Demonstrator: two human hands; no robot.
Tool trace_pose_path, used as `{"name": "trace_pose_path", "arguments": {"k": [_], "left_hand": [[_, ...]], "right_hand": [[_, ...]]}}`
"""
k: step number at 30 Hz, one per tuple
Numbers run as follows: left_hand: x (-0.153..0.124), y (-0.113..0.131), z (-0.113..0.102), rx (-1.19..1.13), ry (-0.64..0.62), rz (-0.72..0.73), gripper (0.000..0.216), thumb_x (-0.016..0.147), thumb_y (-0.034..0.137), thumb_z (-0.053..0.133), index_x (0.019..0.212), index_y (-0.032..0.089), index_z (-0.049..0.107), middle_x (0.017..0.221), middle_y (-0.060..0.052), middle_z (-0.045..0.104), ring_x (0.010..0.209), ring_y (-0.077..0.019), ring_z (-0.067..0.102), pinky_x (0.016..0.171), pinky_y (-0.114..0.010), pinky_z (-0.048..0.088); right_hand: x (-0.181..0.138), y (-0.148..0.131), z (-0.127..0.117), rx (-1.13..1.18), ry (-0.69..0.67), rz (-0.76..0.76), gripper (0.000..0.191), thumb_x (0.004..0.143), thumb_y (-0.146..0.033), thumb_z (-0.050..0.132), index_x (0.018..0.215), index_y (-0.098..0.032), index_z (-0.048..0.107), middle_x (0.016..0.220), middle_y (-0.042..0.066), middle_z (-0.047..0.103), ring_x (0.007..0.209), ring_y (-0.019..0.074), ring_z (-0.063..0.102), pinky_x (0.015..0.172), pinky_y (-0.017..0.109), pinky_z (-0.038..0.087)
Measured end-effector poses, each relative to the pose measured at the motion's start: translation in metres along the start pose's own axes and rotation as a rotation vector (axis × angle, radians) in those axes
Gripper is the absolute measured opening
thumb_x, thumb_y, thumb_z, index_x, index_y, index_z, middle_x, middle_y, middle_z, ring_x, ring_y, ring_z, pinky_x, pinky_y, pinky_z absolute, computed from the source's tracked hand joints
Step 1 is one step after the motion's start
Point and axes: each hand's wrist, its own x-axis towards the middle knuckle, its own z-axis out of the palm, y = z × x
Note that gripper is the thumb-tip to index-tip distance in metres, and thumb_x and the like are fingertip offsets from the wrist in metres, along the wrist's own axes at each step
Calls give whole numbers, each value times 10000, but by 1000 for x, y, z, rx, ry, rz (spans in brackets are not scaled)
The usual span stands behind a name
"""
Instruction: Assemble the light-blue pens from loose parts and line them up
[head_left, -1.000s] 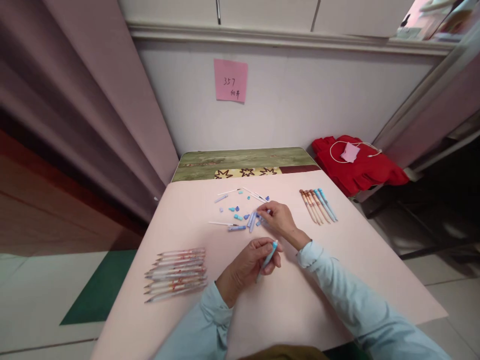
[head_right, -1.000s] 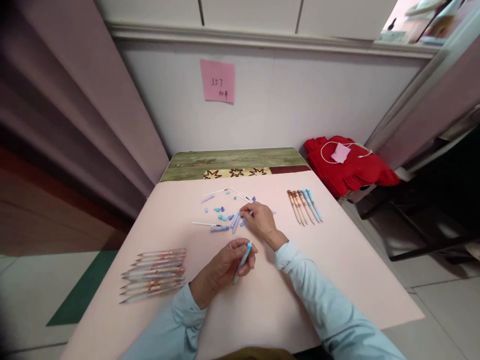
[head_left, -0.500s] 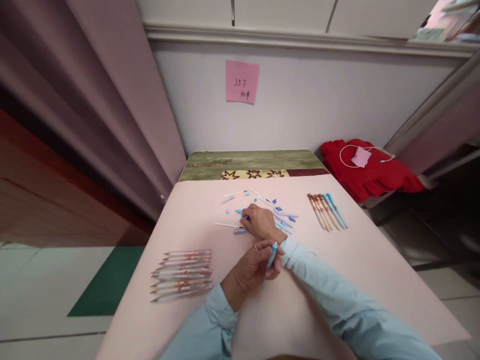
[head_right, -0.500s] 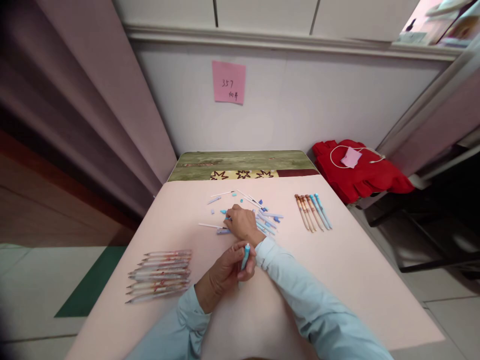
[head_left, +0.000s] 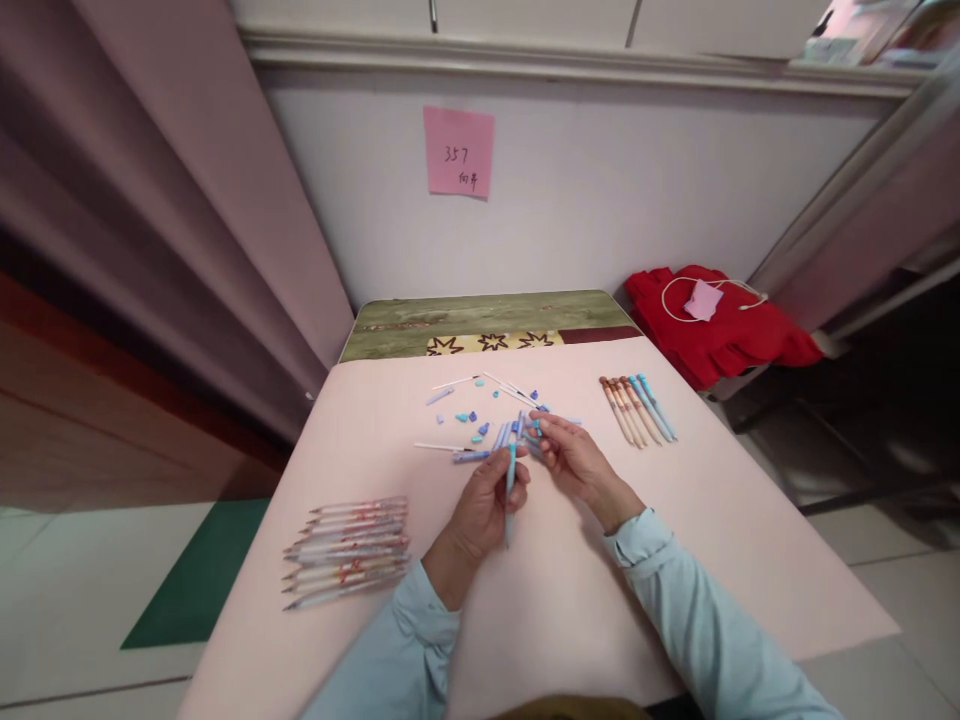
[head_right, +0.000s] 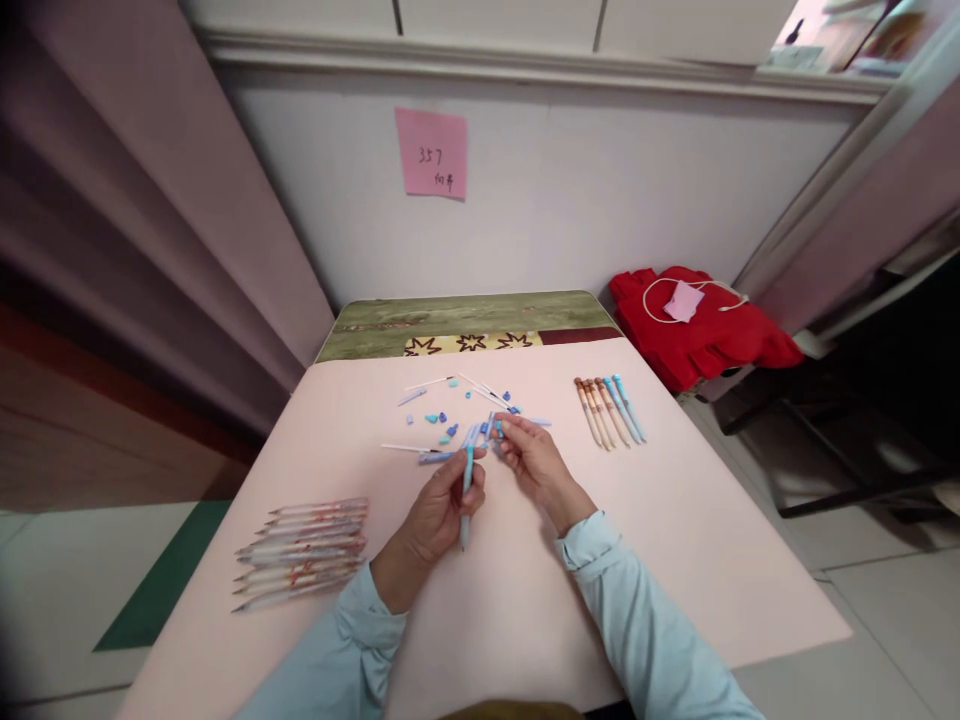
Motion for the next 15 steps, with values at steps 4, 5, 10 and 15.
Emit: {"name": "trace_pose_path", "arguments": {"k": [4,5,10,15], "left_hand": [[1,1,2,75,-47,-10,363,774,408,736,966,102,700,685,-37,652,428,-53,460,397,-187,293],[1,0,3,89,-68,-15,343,782,392,728,964,103,698,694,-39,655,430,-56,467,401,-188,304],[0,-2,4,119,-118,-3,292,801,346,705,966,106,691,711,-40,652,434,-58,472,398,-187,310],[0,0,6,133,-130,-6,261,808,334,696,945,112,694,712,-45,655,434,-56,470,406,-183,320]], "right_hand": [[-11,-5,1,74,-41,52,258,738,-309,796,954,-191,717,891,47,736,521,77,592,407,171,450],[-13,-6,3,78,-48,53,253,741,-317,797,945,-192,715,899,48,737,529,76,597,413,168,450],[-20,-11,11,8,-54,-21,282,699,-333,828,914,-185,722,831,15,714,536,61,559,415,151,384],[-23,-11,14,-113,-37,-92,318,687,-381,820,922,-186,731,753,3,690,520,66,525,434,172,360]]}}
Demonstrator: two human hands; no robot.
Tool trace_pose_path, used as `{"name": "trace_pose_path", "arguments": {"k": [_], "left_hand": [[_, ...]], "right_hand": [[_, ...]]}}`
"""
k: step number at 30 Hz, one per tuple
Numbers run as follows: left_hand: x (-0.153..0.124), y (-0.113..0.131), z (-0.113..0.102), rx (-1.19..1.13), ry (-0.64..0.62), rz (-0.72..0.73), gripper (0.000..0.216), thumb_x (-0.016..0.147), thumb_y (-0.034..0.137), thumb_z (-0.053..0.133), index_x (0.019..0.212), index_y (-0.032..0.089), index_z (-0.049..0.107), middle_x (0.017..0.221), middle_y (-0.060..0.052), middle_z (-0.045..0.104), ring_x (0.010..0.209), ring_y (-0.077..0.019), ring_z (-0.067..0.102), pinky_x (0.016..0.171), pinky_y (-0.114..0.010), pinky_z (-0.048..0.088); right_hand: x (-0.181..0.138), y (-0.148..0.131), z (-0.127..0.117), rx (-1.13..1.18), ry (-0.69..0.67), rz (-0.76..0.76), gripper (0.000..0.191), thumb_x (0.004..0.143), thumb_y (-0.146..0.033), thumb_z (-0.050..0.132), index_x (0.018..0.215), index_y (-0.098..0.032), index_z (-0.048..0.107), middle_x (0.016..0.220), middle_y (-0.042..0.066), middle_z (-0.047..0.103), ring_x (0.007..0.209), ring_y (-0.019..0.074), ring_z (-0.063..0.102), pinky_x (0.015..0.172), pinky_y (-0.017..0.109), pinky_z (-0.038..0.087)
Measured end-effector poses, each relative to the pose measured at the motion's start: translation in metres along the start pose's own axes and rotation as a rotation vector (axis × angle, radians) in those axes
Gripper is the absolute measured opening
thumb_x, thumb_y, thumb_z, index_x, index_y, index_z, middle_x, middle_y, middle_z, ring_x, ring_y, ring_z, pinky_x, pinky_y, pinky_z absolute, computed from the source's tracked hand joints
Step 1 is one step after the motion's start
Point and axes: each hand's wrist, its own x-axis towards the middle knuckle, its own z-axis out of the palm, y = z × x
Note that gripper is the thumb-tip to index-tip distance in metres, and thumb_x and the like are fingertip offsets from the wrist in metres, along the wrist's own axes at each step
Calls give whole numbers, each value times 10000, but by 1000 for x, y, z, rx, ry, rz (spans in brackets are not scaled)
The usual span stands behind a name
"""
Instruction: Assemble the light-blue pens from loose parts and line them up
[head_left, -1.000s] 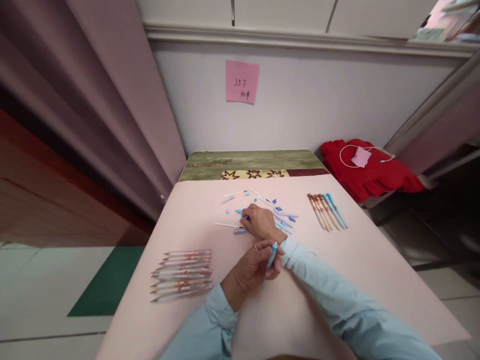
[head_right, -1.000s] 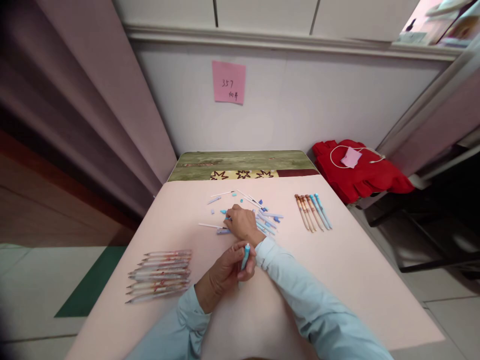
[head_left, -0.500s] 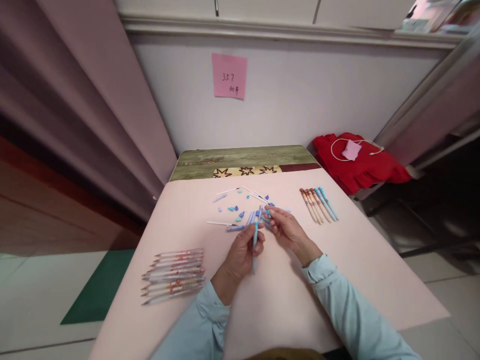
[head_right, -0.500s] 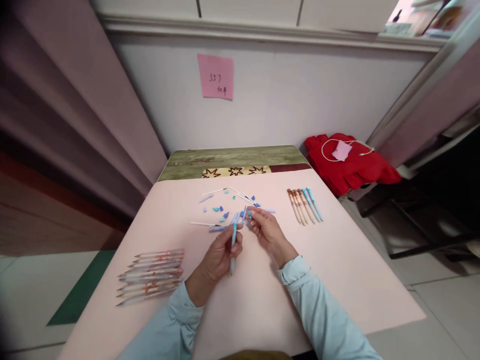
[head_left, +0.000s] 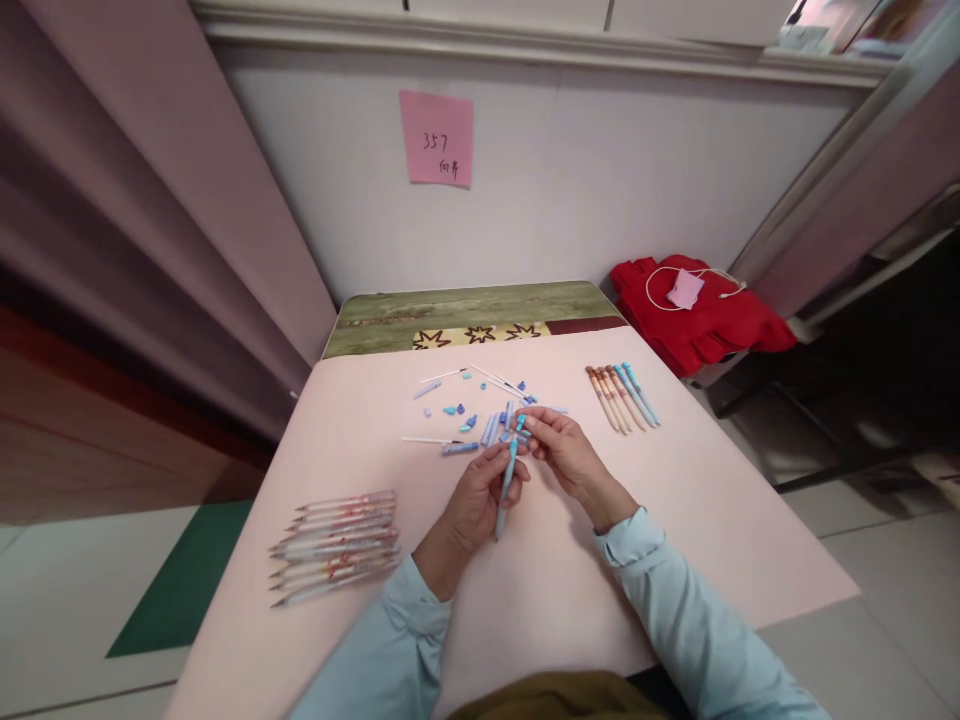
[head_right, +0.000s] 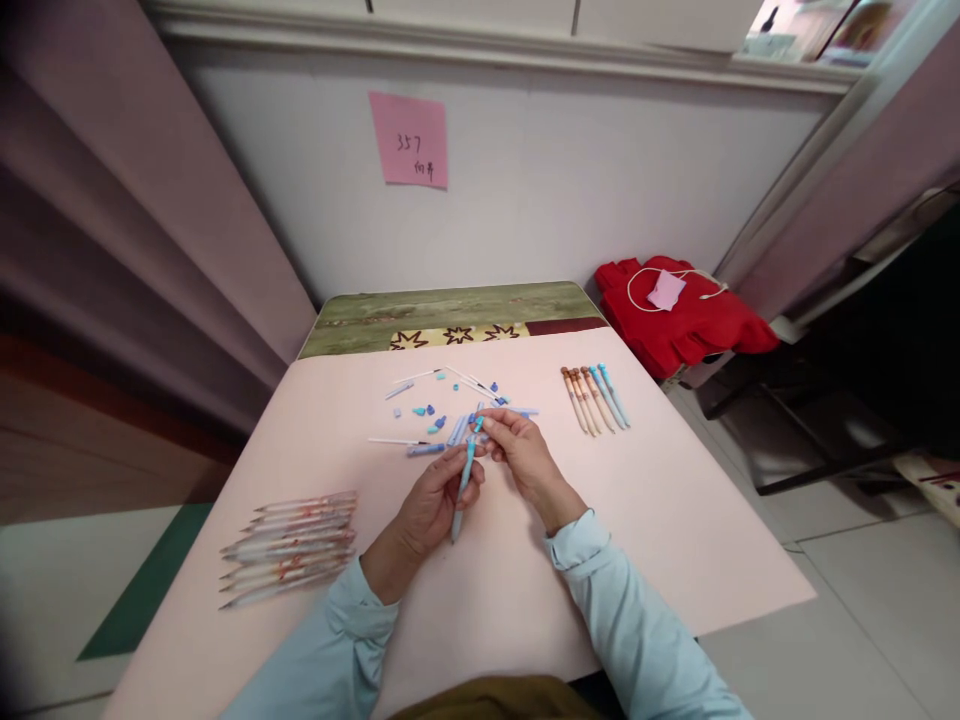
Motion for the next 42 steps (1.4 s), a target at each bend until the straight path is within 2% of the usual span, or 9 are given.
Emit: {"name": "trace_pose_path", "arguments": {"k": [4,7,11,16,21,28,35,42], "left_hand": [[0,0,0,18,-18,1,245,816,341,688,911,115,696,713,-51,660,427,-50,457,408,-181,316],[0,-1,-1,10,-22,-3,235,818,341,687,890,117,693,715,-51,659,429,-48,460,410,-180,310],[1,-4,-3,-9,-22,-24,259,820,336,688,954,114,695,725,-50,659,437,-53,476,402,-177,302],[1,-4,-4,1,-28,-21,256,817,336,692,944,114,694,722,-50,660,428,-50,465,399,-179,308],[1,-4,-3,12,-30,-35,266,811,339,696,953,115,691,714,-58,667,433,-55,466,398,-179,292],[-2,-2,1,24,-23,-62,263,785,349,717,888,111,675,689,-38,647,401,-28,402,385,-170,244],[-3,-3,0,-10,-43,-76,246,804,338,701,883,107,668,683,-27,623,406,-21,377,395,-168,234],[-2,-4,3,37,-87,-12,248,839,344,656,895,103,667,713,-59,652,429,-41,431,407,-181,246]], "right_hand": [[-1,0,0,-46,-5,-16,313,693,-387,813,924,-186,741,660,-15,652,513,71,511,453,185,357],[-3,0,0,-56,-6,-12,307,698,-382,808,932,-192,746,704,-8,677,514,63,501,470,190,357],[-4,0,-1,-77,-16,-27,317,697,-389,804,941,-195,748,714,-8,678,524,66,508,478,194,346],[-8,-5,-1,-185,-15,-73,325,696,-409,794,930,-189,740,710,-5,677,538,85,525,492,214,350],[-12,-13,-2,-316,-74,-115,325,732,-441,761,921,-179,723,658,-7,653,574,113,553,515,231,373],[-14,-17,-7,-342,-166,-73,328,756,-450,757,911,-167,699,656,-14,633,572,105,524,537,239,395],[-20,-7,-10,-389,-153,-127,313,787,-454,732,907,-166,699,645,-12,633,572,109,523,570,255,418],[-19,-14,-6,-379,-129,-120,328,783,-466,722,909,-168,671,612,-32,593,548,103,507,547,246,417]]}}
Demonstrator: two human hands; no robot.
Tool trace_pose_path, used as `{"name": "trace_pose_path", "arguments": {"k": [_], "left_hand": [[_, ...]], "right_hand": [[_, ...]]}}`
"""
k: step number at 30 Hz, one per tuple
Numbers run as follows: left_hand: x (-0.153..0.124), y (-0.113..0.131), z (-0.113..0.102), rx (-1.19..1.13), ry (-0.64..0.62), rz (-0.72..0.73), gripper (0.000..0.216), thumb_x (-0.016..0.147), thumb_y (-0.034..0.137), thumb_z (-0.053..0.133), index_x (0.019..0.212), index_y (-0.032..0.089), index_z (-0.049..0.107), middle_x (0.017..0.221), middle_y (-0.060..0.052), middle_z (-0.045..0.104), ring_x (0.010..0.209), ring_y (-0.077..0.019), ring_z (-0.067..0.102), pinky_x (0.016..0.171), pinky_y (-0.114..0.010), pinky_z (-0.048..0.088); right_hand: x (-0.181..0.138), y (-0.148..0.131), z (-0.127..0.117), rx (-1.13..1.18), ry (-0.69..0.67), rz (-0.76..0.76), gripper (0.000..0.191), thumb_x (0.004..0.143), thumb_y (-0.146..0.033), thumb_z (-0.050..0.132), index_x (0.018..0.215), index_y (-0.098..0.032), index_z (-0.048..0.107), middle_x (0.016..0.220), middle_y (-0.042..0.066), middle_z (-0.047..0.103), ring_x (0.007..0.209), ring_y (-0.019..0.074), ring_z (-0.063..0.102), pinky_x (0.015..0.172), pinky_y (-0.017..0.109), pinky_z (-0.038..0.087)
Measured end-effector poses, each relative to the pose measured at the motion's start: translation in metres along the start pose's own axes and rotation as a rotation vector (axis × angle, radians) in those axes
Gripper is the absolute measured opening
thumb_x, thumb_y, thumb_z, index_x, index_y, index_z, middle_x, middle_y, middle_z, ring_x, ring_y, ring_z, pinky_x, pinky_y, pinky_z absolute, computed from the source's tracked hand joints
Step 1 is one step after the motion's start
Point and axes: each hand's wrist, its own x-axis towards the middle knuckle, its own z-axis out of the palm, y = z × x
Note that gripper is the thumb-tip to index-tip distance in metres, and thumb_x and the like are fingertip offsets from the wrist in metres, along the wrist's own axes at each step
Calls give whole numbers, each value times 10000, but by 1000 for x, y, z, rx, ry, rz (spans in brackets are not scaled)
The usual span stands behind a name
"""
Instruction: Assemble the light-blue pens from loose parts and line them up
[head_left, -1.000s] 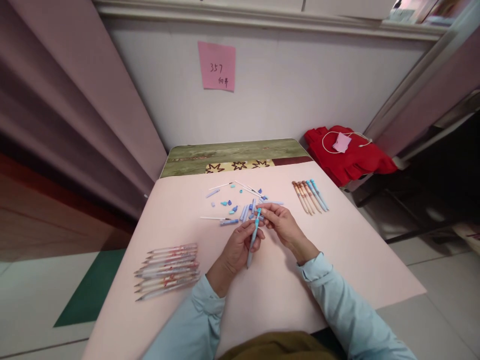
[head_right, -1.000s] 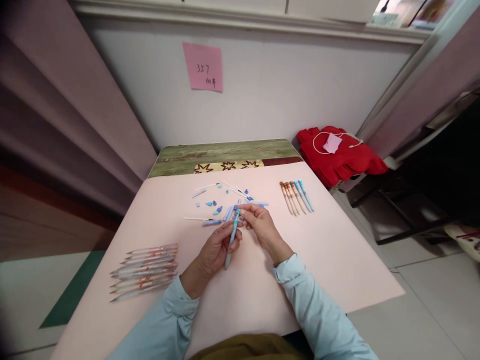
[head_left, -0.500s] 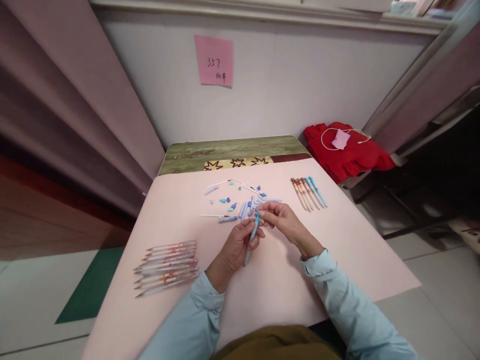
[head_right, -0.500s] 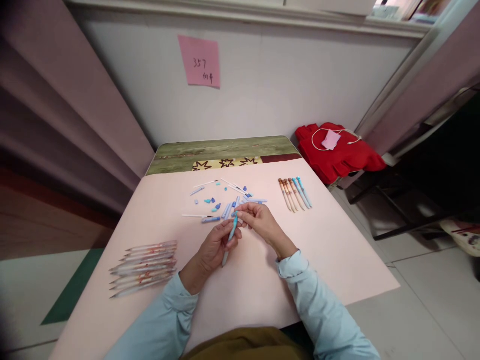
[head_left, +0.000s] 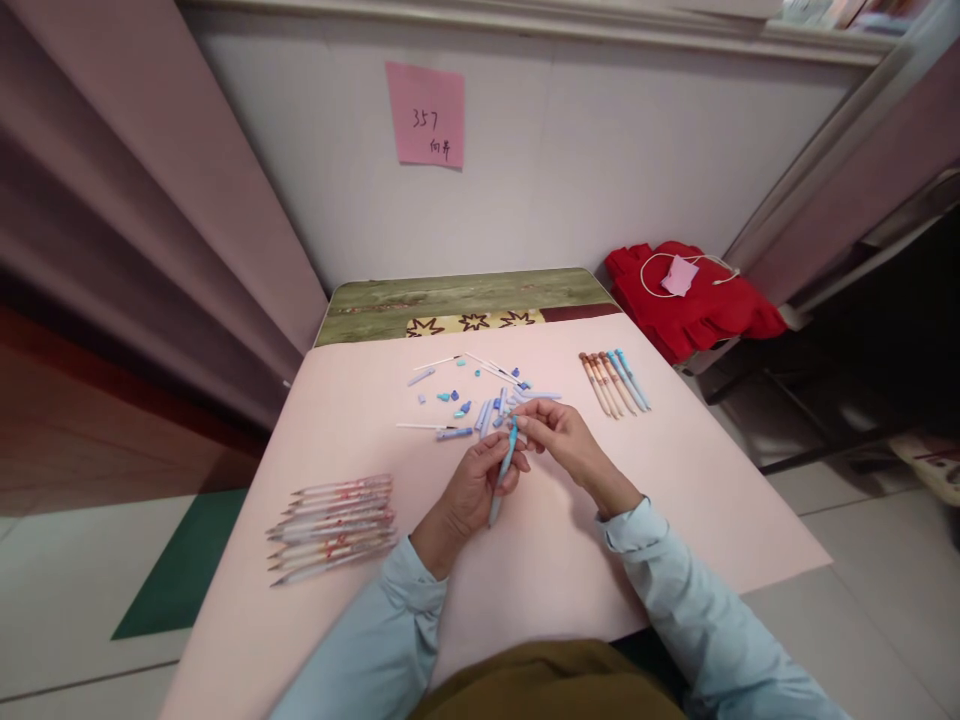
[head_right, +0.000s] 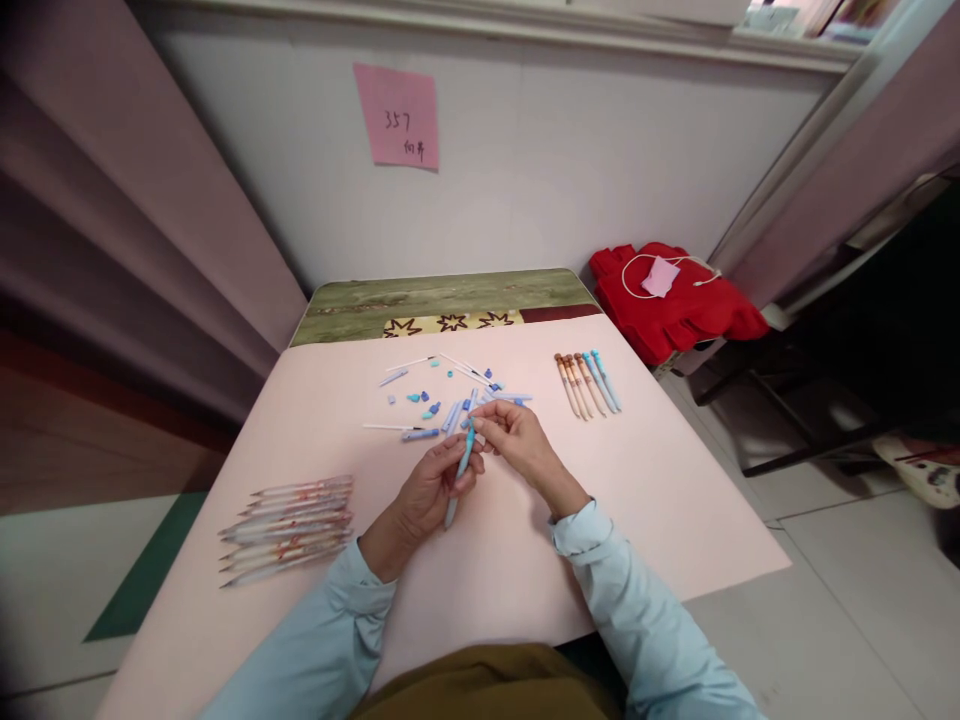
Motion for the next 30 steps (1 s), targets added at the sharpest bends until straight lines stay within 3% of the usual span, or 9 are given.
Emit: {"name": "trace_pose_path", "arguments": {"k": [3,6,10,13,16,18,23,30], "left_hand": [[0,-1,2,8,-4,22,271,835,364,659,897,100,668,731,-83,672,443,-59,461,411,-197,254],[0,0,7,10,-8,55,245,842,333,664,940,109,664,757,-86,684,467,-68,480,431,-202,273],[2,8,17,8,25,136,231,855,328,658,932,109,659,765,-78,684,490,-70,483,463,-208,314],[6,16,26,-13,120,218,233,837,333,681,926,119,651,758,-65,682,540,-85,518,502,-210,359],[14,21,36,-37,221,294,239,810,323,709,937,137,631,777,-51,685,576,-90,538,550,-215,401],[20,21,43,-50,272,327,238,807,317,713,939,146,611,793,-44,684,606,-91,552,592,-217,426],[33,10,63,-27,336,358,246,813,324,708,943,165,573,833,-39,690,657,-100,582,668,-239,465],[42,-6,80,112,316,356,314,840,375,686,1058,175,581,977,-76,708,824,-147,646,819,-307,492]], "right_hand": [[1,-2,2,3,-4,15,338,767,-464,726,917,-166,667,587,-44,568,522,98,489,528,244,416],[2,-6,0,-2,-6,-8,403,768,-448,716,1049,-167,655,615,-46,582,531,98,502,538,246,432],[-1,-13,-10,-83,57,-46,464,780,-455,700,1139,-170,630,815,22,680,621,122,589,567,254,465],[-15,-11,-16,-152,198,-54,373,816,-483,661,1027,-175,655,860,45,690,599,123,594,518,241,453],[-36,1,-12,-215,113,2,305,823,-480,654,834,-175,662,712,22,659,521,118,561,496,241,456],[-48,10,-6,-227,51,47,294,783,-463,703,856,-180,675,703,16,656,531,128,574,496,241,461],[-55,21,0,-243,156,-3,257,784,-429,694,840,-181,662,701,3,648,482,102,517,469,226,395],[-56,25,-27,-218,289,-54,225,791,-405,670,847,-187,675,718,6,660,522,116,528,505,236,421]]}}
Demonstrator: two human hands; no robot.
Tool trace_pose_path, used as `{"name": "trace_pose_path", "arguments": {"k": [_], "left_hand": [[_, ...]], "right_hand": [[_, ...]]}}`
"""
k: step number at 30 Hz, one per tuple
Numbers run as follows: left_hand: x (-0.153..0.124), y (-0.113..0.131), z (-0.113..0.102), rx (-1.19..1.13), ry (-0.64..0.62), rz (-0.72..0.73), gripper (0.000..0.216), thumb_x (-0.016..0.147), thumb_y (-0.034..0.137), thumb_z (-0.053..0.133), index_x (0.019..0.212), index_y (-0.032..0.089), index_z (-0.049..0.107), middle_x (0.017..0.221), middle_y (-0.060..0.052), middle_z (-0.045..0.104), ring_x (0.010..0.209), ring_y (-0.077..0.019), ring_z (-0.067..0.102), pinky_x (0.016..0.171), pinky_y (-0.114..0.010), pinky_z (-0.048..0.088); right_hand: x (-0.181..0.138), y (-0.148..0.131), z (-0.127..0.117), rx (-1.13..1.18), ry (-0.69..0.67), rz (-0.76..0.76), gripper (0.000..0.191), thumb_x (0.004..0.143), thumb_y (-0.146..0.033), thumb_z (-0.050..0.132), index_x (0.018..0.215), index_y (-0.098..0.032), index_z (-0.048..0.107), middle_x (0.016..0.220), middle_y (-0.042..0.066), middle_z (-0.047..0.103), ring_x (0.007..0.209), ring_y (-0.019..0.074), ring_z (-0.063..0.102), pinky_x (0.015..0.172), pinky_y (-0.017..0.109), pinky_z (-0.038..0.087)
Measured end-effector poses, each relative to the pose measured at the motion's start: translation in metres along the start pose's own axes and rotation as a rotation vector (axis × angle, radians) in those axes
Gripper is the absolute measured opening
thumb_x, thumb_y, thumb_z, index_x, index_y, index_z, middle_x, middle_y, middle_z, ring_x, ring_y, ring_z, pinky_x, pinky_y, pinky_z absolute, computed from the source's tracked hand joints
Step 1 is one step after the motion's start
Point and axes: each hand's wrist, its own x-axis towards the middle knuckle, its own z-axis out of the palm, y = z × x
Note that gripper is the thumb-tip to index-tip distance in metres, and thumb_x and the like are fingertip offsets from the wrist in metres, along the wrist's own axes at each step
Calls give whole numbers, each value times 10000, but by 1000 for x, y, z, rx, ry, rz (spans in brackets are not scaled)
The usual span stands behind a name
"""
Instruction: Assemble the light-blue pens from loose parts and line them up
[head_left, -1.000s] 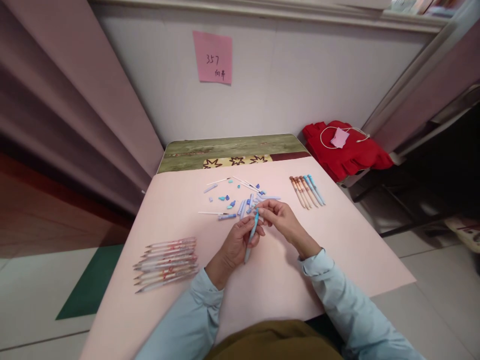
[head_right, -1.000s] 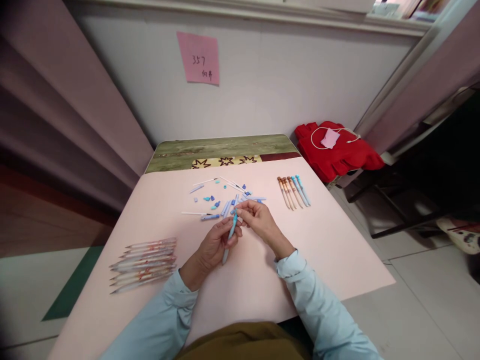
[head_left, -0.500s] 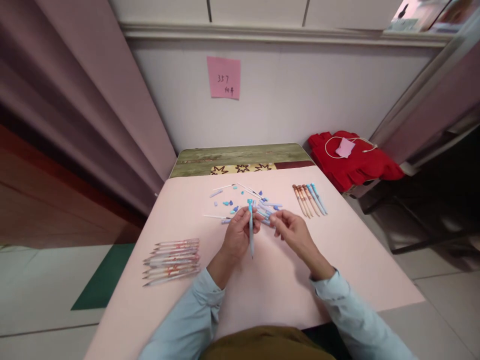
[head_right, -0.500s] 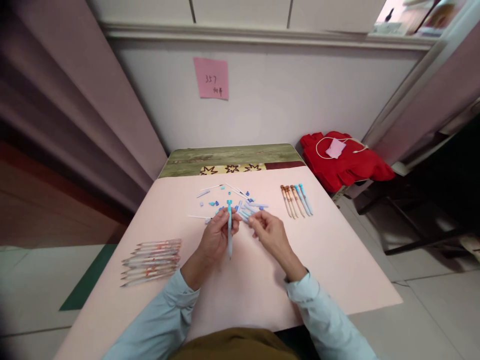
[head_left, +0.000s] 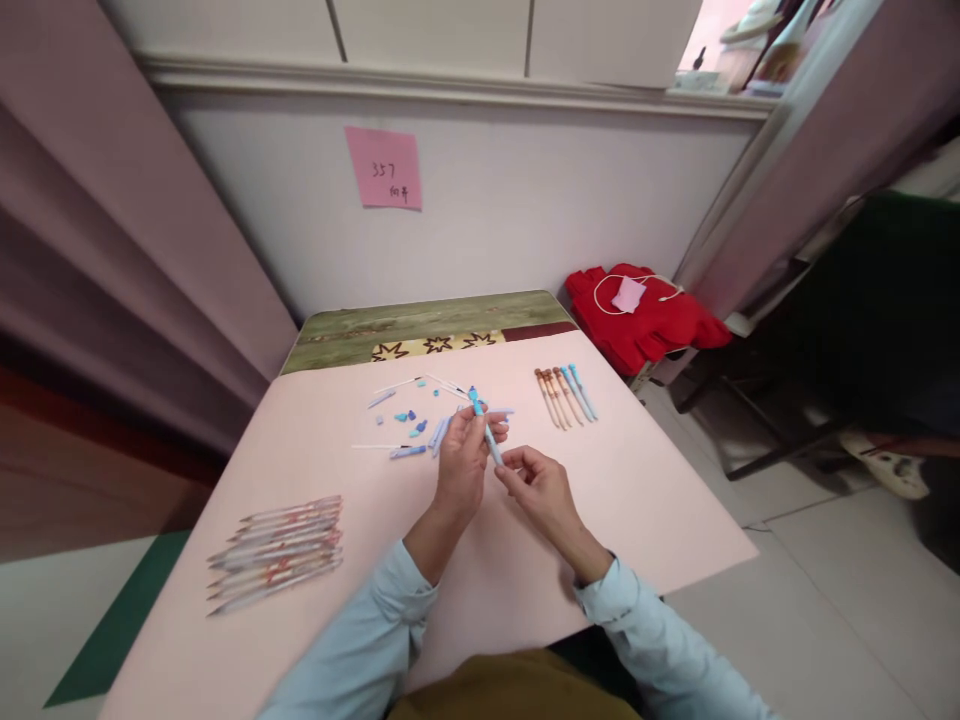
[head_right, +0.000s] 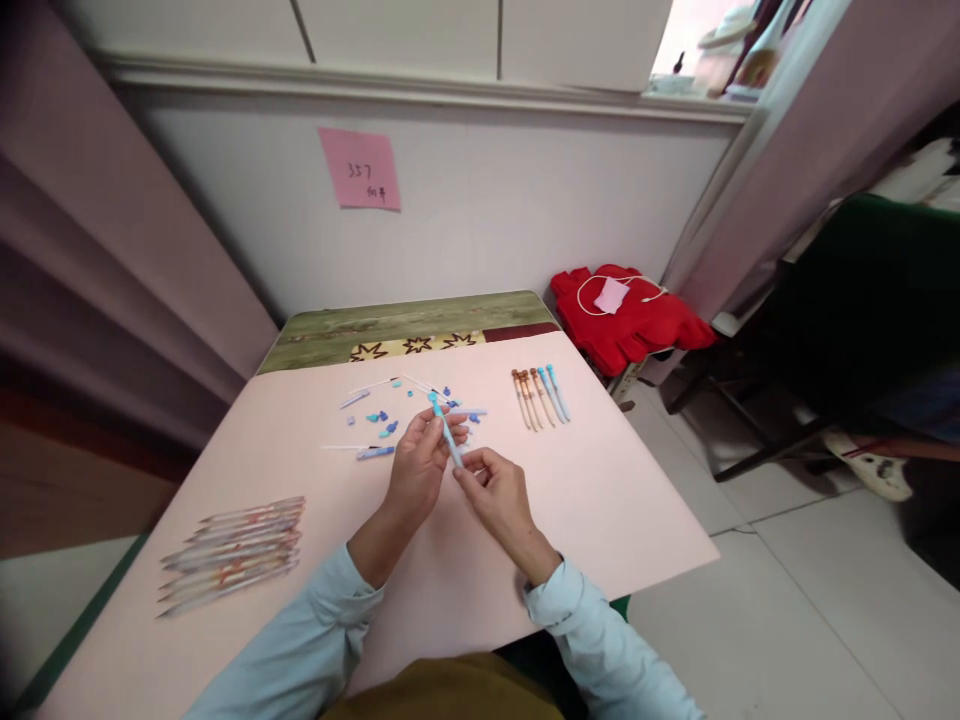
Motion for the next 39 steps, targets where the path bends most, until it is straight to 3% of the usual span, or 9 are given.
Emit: {"name": "trace_pose_path", "arguments": {"k": [4,8,11,14,26,34,39], "left_hand": [[-14,-1,-11,325,-41,9,366,821,353,713,1136,197,612,1185,-103,666,1040,-189,634,897,-309,479],[-44,1,-46,644,-107,-77,249,853,377,654,1016,190,678,905,-54,695,860,-187,663,774,-290,519],[-66,1,-71,761,-52,-27,222,860,385,628,968,200,689,936,-46,696,808,-187,665,777,-318,538],[-78,-1,-84,844,-46,67,197,872,375,608,948,211,688,914,-38,690,812,-193,659,780,-322,539],[-75,-5,-92,914,-107,87,176,911,359,565,959,226,670,931,-40,664,836,-192,632,767,-302,534],[-75,-3,-92,896,-115,98,167,899,353,579,946,228,680,906,-37,668,811,-192,633,745,-296,531],[-76,-1,-88,864,-98,78,154,888,337,592,937,225,685,896,-34,668,804,-188,627,746,-293,520]], "right_hand": [[17,13,-44,-58,133,3,300,762,-469,698,872,-189,693,705,18,661,544,143,550,541,269,461],[48,28,-114,-197,309,13,386,740,-504,691,919,-163,717,692,33,669,581,175,587,563,284,463],[71,41,-159,-409,395,31,344,750,-473,659,881,-164,736,717,52,706,628,197,625,620,296,464],[87,54,-183,-621,442,77,311,749,-443,626,832,-170,749,742,71,734,672,214,645,674,304,458],[122,71,-177,-774,418,79,253,713,-301,595,801,-140,769,772,107,747,716,217,645,692,297,435],[123,66,-170,-776,398,61,256,712,-320,615,817,-153,779,787,99,752,742,226,655,709,299,446],[118,62,-179,-771,444,79,311,783,-330,539,832,-144,783,802,118,757,776,246,669,732,311,446]]}}
